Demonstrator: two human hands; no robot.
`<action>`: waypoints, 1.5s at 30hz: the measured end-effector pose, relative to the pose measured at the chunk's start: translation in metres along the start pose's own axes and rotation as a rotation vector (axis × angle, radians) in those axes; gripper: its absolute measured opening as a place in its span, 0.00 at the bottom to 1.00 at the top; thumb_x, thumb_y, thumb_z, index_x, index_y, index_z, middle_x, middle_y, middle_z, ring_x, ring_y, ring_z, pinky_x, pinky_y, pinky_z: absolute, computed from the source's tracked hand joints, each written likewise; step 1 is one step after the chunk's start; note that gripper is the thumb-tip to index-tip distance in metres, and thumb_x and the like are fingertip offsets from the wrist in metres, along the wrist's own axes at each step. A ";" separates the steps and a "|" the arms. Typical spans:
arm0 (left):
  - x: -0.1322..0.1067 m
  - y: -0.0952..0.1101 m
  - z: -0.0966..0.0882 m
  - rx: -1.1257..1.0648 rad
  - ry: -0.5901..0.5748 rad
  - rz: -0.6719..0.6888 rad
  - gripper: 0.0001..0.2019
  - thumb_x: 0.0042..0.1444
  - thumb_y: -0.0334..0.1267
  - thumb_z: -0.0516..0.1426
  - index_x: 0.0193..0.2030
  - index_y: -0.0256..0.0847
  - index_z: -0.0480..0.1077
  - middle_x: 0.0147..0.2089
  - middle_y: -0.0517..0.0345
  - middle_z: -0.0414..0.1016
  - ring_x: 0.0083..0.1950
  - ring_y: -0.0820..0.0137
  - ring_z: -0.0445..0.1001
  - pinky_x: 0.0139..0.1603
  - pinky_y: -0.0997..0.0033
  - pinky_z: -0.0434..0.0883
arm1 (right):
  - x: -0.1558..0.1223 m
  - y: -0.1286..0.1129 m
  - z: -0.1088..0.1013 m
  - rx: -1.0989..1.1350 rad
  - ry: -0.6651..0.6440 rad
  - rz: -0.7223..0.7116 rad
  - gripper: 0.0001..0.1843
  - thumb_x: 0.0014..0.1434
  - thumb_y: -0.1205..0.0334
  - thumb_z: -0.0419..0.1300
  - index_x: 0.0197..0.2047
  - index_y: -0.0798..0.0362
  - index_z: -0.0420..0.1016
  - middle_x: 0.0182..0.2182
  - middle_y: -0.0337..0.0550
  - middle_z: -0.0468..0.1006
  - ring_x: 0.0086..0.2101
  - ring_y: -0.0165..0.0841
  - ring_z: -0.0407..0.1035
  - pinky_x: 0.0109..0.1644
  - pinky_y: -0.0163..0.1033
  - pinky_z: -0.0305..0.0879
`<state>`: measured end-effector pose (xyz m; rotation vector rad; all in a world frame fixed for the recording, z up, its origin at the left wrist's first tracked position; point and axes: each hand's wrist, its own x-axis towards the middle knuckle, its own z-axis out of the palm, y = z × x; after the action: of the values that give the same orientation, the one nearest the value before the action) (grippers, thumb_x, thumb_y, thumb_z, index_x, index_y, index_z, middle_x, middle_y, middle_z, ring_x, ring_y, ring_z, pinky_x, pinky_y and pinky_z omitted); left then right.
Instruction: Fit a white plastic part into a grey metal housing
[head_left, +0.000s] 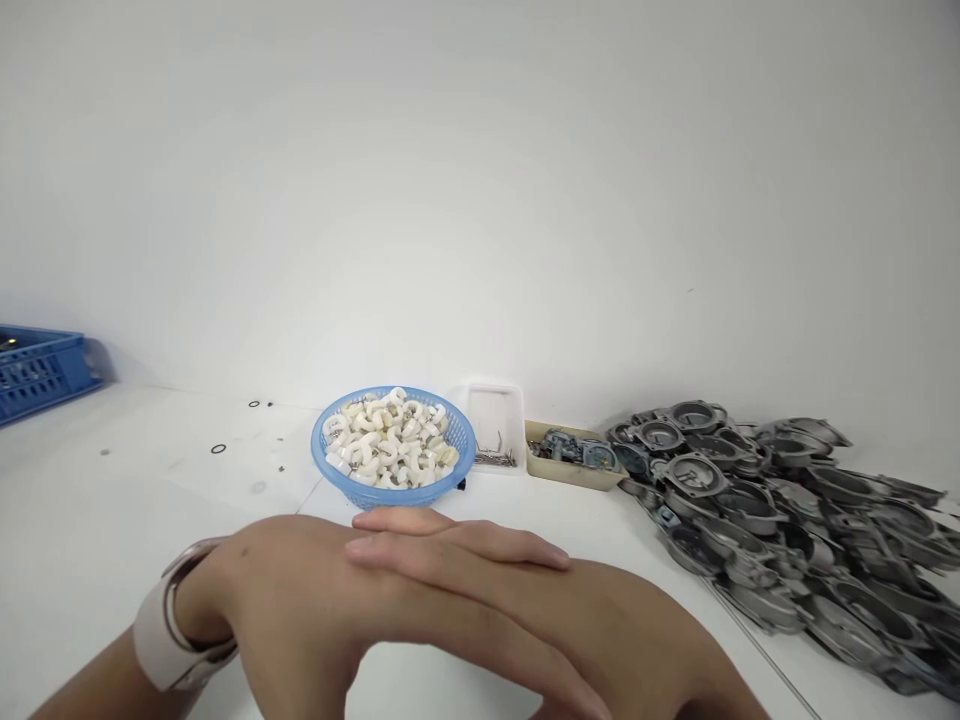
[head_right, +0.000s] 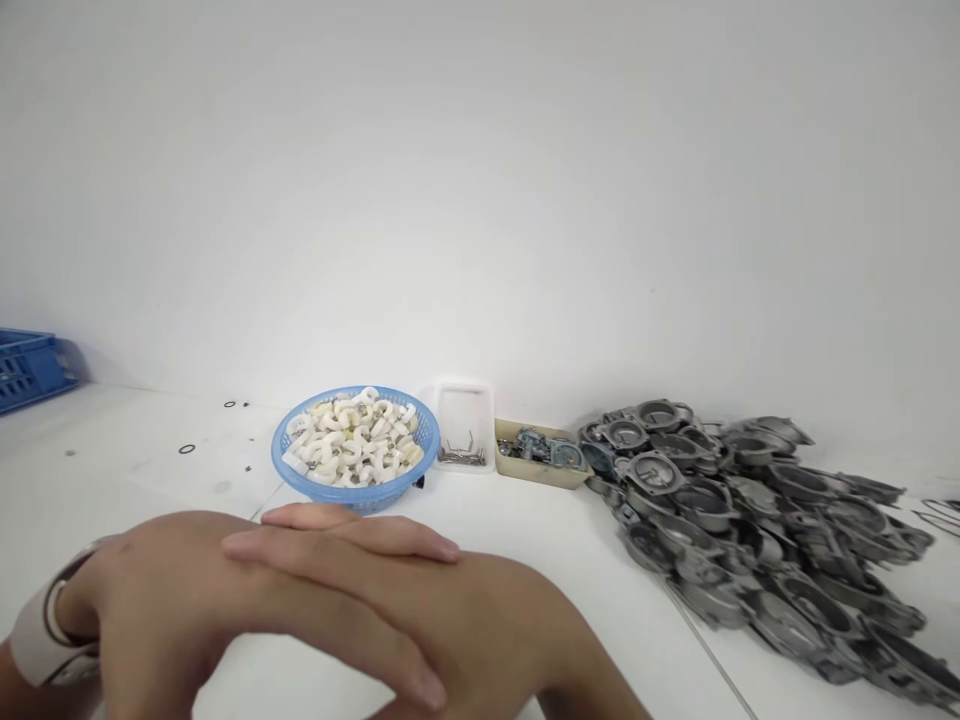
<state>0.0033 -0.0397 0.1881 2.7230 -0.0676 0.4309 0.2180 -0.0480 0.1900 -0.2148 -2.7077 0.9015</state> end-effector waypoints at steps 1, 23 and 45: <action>0.000 -0.001 0.001 -0.017 0.000 0.001 0.26 0.62 0.36 0.58 0.67 0.34 0.64 0.72 0.61 0.62 0.78 0.63 0.46 0.77 0.65 0.51 | -0.001 0.001 0.001 -0.015 0.021 0.006 0.45 0.64 0.54 0.65 0.76 0.50 0.48 0.71 0.47 0.57 0.72 0.37 0.46 0.74 0.46 0.46; -0.016 -0.038 0.001 -0.223 0.409 -0.341 0.47 0.60 0.38 0.65 0.75 0.65 0.39 0.71 0.50 0.64 0.65 0.58 0.72 0.60 0.55 0.77 | -0.029 0.032 -0.018 0.124 0.220 0.380 0.42 0.61 0.58 0.67 0.73 0.34 0.55 0.67 0.46 0.64 0.57 0.38 0.72 0.59 0.47 0.72; -0.027 -0.061 -0.003 -0.298 0.661 -0.470 0.30 0.65 0.44 0.61 0.71 0.58 0.54 0.50 0.56 0.78 0.43 0.70 0.79 0.45 0.70 0.77 | -0.061 0.154 -0.019 0.013 0.302 0.859 0.19 0.61 0.47 0.63 0.45 0.54 0.79 0.36 0.44 0.80 0.33 0.33 0.74 0.34 0.36 0.66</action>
<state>-0.0171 0.0179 0.1599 2.0901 0.6141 1.0410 0.2902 0.0712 0.0977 -1.4502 -2.2862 0.9662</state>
